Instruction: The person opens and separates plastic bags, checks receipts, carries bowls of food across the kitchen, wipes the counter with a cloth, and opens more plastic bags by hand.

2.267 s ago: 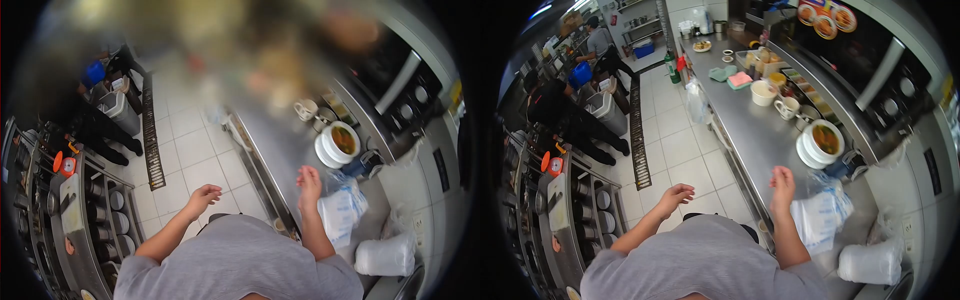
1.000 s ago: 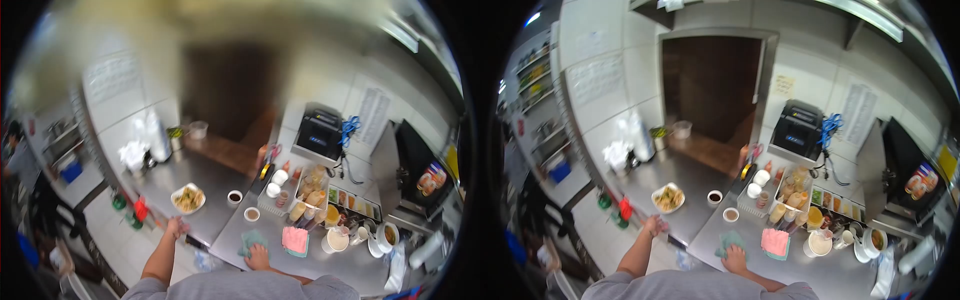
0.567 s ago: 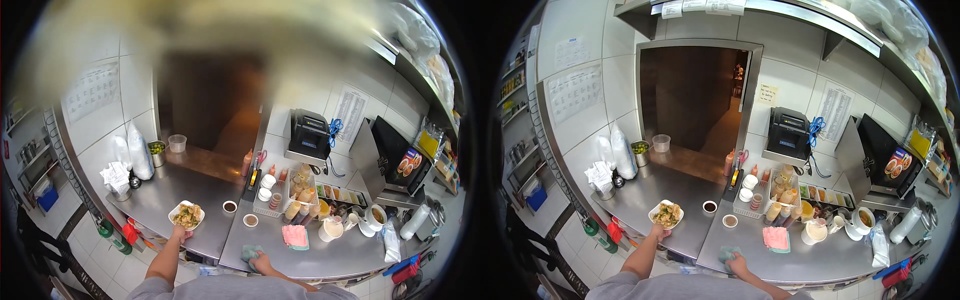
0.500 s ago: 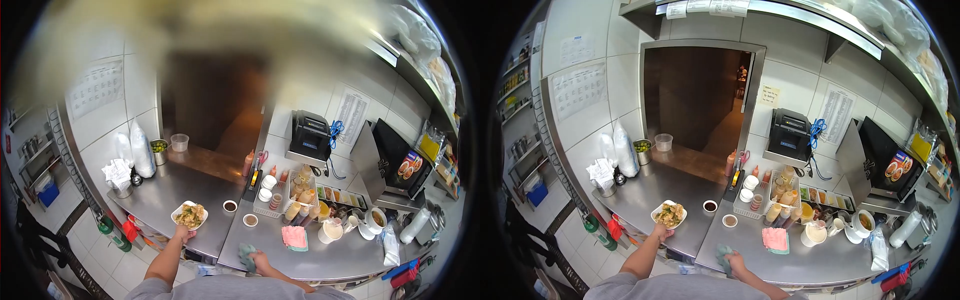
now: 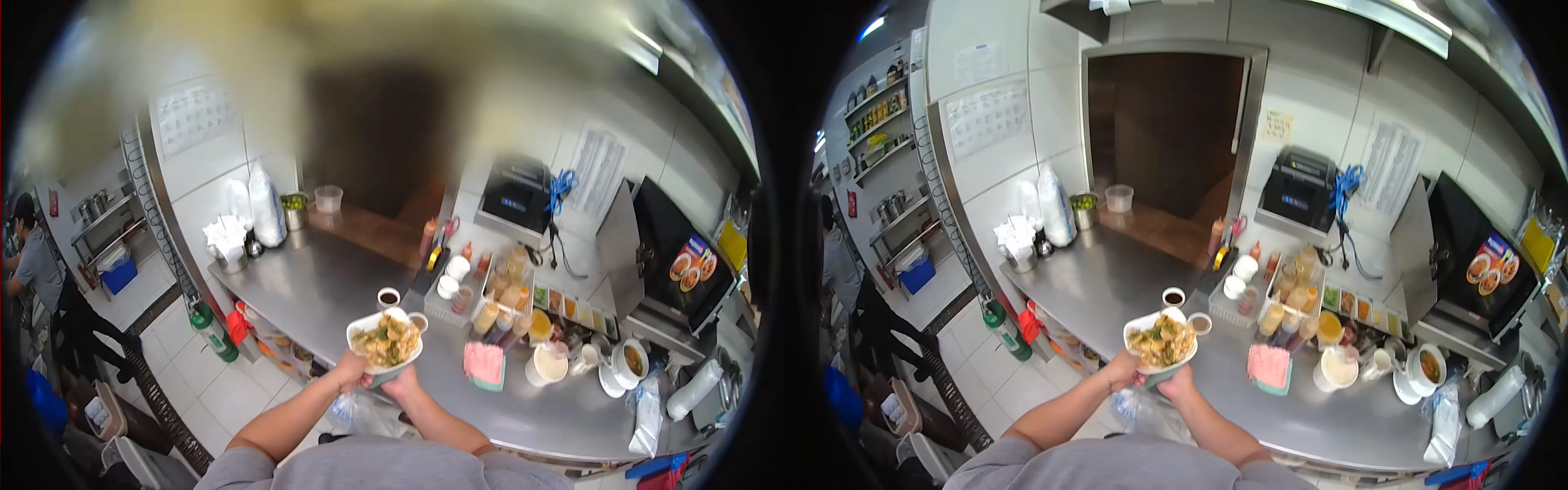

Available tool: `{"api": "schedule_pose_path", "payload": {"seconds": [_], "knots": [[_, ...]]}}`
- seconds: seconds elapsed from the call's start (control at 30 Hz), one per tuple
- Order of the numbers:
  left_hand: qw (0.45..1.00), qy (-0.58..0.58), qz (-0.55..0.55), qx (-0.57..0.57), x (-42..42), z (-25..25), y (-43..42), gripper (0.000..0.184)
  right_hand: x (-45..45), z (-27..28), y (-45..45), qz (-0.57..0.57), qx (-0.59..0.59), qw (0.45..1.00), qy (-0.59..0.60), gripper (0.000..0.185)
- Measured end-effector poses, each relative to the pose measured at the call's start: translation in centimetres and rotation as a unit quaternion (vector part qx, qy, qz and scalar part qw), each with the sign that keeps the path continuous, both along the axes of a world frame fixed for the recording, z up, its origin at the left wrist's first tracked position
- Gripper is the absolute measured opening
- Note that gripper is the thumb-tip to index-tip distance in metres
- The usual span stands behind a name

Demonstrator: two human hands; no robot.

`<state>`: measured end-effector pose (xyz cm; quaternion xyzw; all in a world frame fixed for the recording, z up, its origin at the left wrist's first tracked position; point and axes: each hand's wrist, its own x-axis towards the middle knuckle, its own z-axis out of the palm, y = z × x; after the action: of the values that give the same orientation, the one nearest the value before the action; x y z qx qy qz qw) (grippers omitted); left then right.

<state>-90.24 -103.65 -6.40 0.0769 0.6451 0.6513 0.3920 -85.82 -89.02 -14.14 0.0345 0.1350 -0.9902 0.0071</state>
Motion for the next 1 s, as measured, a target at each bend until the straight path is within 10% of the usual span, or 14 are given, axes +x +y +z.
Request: {"api": "schedule_pose_path", "payload": {"seconds": [0.13,0.4,0.5,0.6,0.7,0.9,1.0], "knots": [[0.997,0.065,-0.032,-0.027,1.7,2.5,0.2,0.007,4.9,4.0,-0.1,0.017,0.008,0.997,-0.075,0.055],[0.983,0.066,-0.164,-0.05,5.9,8.5,-0.5,0.044,8.2,10.9,10.9,0.01,0.238,0.965,-0.109,0.047],[0.974,0.065,-0.211,-0.049,6.6,9.4,-0.2,0.049,8.3,15.7,12.1,0.068,0.437,0.887,-0.135,0.052],[0.968,0.055,-0.24,-0.048,7.0,10.0,0.2,0.041,6.8,18.6,12.2,0.105,0.757,0.639,-0.084,0.05],[0.959,0.073,-0.265,-0.064,7.4,10.9,0.5,0.041,5.9,20.9,11.0,0.123,0.845,0.518,-0.043,0.048],[0.962,0.044,-0.263,-0.06,7.4,11.6,0.3,0.04,6.5,22.8,10.9,0.156,0.842,0.516,-0.013,0.05],[0.961,0.03,-0.267,-0.058,7.2,11.1,0.2,0.04,5.7,23.2,9.4,0.166,0.9,0.404,-0.012,0.054]]}}
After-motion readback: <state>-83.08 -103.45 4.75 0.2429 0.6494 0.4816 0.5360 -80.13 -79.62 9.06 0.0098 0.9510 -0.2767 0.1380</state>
